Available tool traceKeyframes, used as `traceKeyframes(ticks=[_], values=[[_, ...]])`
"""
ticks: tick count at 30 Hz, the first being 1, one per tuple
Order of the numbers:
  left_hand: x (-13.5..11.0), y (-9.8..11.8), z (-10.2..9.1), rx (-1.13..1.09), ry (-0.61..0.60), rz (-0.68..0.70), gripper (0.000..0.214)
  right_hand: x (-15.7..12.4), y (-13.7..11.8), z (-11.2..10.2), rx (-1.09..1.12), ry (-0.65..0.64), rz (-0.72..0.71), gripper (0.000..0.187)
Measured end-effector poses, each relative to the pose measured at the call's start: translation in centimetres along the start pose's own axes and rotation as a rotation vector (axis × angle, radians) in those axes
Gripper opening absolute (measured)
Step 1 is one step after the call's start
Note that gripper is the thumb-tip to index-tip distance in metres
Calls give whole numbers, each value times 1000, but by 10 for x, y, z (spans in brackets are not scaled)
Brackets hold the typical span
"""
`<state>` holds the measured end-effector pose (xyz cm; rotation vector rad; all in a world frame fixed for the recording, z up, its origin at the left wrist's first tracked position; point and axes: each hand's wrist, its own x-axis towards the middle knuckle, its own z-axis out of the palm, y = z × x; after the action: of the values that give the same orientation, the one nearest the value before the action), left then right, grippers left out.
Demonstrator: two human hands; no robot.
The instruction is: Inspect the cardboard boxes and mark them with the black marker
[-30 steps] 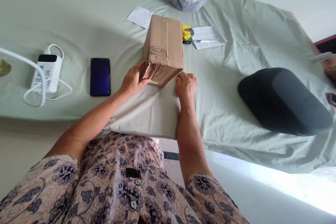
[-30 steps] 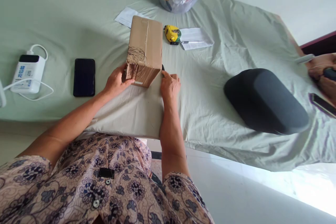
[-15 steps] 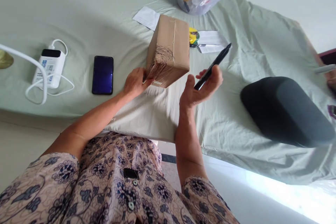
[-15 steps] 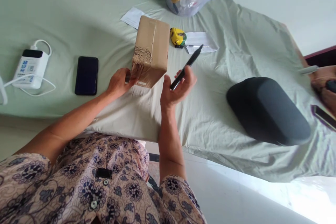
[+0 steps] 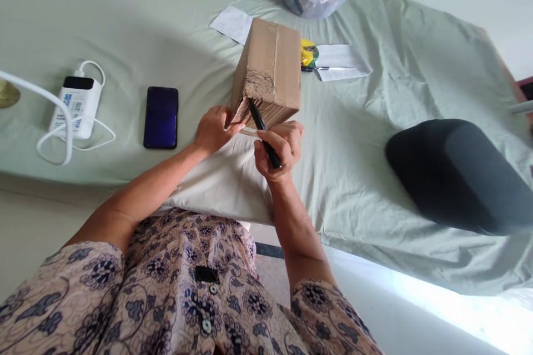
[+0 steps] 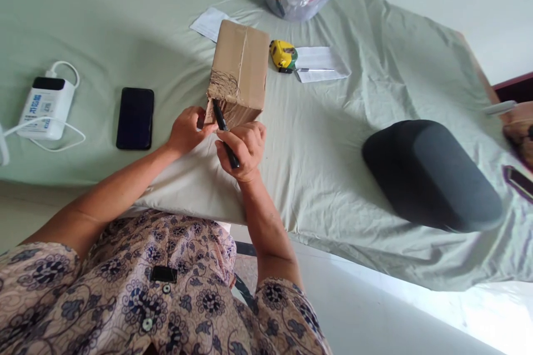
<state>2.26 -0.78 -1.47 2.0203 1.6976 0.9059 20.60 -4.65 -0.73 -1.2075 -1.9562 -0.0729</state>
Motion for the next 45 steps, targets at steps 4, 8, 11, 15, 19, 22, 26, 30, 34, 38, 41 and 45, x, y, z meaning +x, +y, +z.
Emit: traceKeyframes(ticks=[4, 8, 11, 15, 19, 22, 26, 30, 34, 38, 41, 45], values=[[1, 0, -1, 22, -33, 17, 17, 2, -1, 1, 8, 59, -61, 39], [1, 1, -4, 35, -68, 30, 12, 5, -5, 5, 18, 81, -161, 29], [1, 1, -3, 45, -72, 17, 10, 10, -11, 6, 72, 178, -266, 18], [0, 1, -1, 75, -63, 30, 8, 17, -21, 2, 230, 316, -349, 21], [0, -1, 0, 61, -50, 51, 7, 19, -25, -2, 134, 352, -288, 23], [0, -2, 0, 49, -38, 57, 6, 18, -26, -1, 92, 337, -288, 24], [1, -4, 0, 35, -47, 60, 6, 17, -24, 2, 83, 291, -360, 14], [2, -5, -1, 31, -69, 48, 9, 14, -14, -3, -47, 292, -225, 26], [3, -6, -3, 16, -89, 36, 11, 16, -5, -13, 32, 489, -73, 32], [2, -8, -4, -16, -89, 62, 14, 25, 1, -14, 257, 795, 39, 23], [2, -12, -9, -94, -78, 95, 22, 28, 12, -14, 213, 863, 193, 28], [9, -19, -32, -142, 30, 55, 28, 21, 36, -16, 81, 585, 364, 45]])
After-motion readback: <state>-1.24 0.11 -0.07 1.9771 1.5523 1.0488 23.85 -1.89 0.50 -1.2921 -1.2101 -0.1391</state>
